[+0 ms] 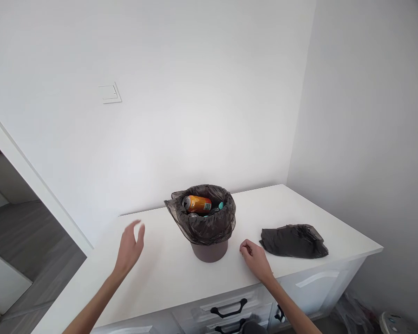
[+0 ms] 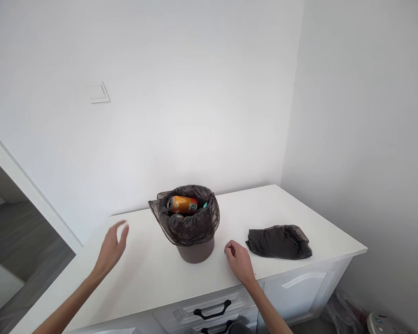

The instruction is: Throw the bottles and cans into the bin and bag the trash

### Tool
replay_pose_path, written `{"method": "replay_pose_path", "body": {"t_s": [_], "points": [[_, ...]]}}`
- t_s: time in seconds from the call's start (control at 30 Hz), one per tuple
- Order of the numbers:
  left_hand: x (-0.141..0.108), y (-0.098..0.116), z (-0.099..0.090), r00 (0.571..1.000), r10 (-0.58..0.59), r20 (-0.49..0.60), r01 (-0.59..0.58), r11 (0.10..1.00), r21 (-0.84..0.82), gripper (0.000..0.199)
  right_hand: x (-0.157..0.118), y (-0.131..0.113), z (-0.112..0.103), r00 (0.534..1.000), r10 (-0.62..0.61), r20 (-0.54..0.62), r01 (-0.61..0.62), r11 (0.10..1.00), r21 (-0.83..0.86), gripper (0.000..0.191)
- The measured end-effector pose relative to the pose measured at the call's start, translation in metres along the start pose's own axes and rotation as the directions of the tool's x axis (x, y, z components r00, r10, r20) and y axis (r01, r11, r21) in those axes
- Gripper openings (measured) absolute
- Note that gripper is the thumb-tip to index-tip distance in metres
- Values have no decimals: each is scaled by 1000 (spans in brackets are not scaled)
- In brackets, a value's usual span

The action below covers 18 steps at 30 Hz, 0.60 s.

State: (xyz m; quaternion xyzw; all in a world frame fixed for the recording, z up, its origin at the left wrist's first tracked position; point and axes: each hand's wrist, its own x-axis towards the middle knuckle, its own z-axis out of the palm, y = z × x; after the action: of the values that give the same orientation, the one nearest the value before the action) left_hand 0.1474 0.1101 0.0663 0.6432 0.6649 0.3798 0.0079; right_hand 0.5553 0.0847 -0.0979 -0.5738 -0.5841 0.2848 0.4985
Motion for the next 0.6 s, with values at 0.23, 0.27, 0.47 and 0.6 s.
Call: {"method": "replay_pose_path", "body": {"t_s": [0.23, 0.27, 0.47, 0.6], "points": [[-70, -140, 33, 946, -135, 293, -9, 896, 444, 81, -2, 4, 6, 1000, 16, 13, -15, 997, -72, 18], [-74, -141, 34, 947, -130, 293, -21, 887, 462, 81, -2, 4, 6, 1000, 19, 11, -18, 997, -80, 18], [-78, -135, 34, 948, -125, 291, -38, 867, 496, 80, -6, 2, 6, 998, 69, -12, -69, 994, -80, 20], [-83, -138, 35, 954, -96, 285, -53, 880, 472, 76, -10, -1, 4, 998, 65, -26, -67, 996, -67, 20]]}}
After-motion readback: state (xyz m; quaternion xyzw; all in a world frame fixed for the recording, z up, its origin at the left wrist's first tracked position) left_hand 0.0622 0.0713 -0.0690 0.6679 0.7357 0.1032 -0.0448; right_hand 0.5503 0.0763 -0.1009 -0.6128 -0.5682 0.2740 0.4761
